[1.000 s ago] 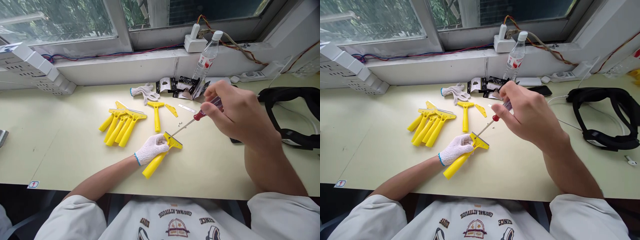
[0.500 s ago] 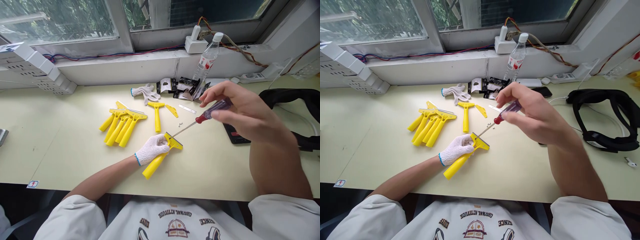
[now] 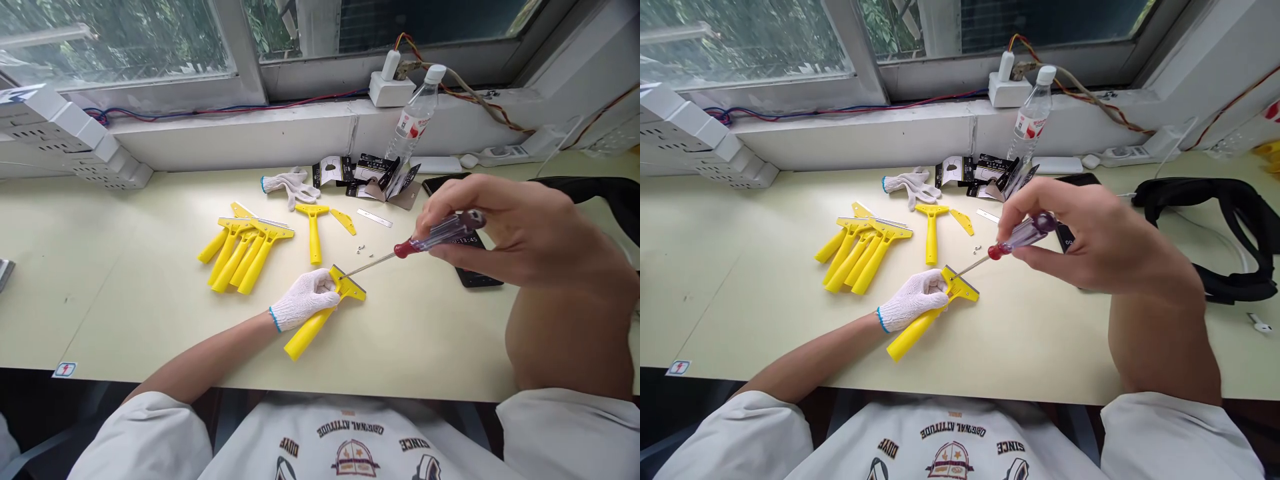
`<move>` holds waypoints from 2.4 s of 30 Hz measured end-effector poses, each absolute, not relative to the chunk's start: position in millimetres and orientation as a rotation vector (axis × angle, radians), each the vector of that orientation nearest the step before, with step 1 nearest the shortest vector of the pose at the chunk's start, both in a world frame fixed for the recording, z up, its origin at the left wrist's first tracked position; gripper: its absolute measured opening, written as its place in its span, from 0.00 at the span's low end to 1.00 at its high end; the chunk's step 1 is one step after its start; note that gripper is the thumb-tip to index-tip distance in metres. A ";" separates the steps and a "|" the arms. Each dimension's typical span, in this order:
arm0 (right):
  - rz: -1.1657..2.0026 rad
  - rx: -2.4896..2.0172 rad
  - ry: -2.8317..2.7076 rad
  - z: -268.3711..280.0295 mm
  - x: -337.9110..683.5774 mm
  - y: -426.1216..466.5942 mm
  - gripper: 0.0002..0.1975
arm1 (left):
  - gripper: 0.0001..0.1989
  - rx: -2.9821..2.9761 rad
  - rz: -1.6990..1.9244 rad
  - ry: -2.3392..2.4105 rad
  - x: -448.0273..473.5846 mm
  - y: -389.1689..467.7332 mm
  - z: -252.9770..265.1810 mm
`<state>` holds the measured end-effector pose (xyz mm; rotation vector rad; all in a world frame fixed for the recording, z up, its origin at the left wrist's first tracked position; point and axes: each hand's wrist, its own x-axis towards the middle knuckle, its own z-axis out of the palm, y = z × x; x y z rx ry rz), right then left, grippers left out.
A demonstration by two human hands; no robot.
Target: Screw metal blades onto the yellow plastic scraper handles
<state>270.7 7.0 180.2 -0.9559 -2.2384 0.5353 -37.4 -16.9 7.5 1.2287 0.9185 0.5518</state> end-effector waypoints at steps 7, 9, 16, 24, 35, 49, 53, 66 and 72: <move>0.131 -1.483 -2.263 175.6 267.7 9.4 0.17 | 0.13 1.174 0.545 0.910 -37.1 -17.2 9.4; 0.080 -1.431 -2.321 175.0 272.6 9.3 0.15 | 0.13 1.180 0.554 0.905 -37.1 -17.1 9.1; 0.456 -0.905 -2.458 182.3 276.2 6.6 0.16 | 0.14 1.233 0.544 0.930 -37.6 -17.1 9.0; -0.007 -1.327 -2.369 178.2 272.9 4.9 0.15 | 0.12 1.214 0.544 0.935 -36.5 -17.2 10.2; 0.110 -1.289 -2.352 177.7 274.9 6.1 0.14 | 0.13 1.225 0.560 0.920 -36.3 -17.3 7.5; 0.461 -0.931 -2.466 185.0 280.8 4.2 0.20 | 0.15 1.228 0.553 0.927 -37.2 -17.9 4.7; 0.009 -1.428 -2.377 180.5 276.2 1.6 0.18 | 0.13 1.198 0.560 0.923 -36.5 -17.6 7.1; 0.095 -1.160 -2.480 180.6 279.4 -2.8 0.12 | 0.13 1.216 0.556 0.930 -36.4 -18.0 7.4; 0.050 -1.177 -2.513 185.9 282.4 -3.9 0.12 | 0.13 1.248 0.565 0.899 -37.4 -17.9 5.3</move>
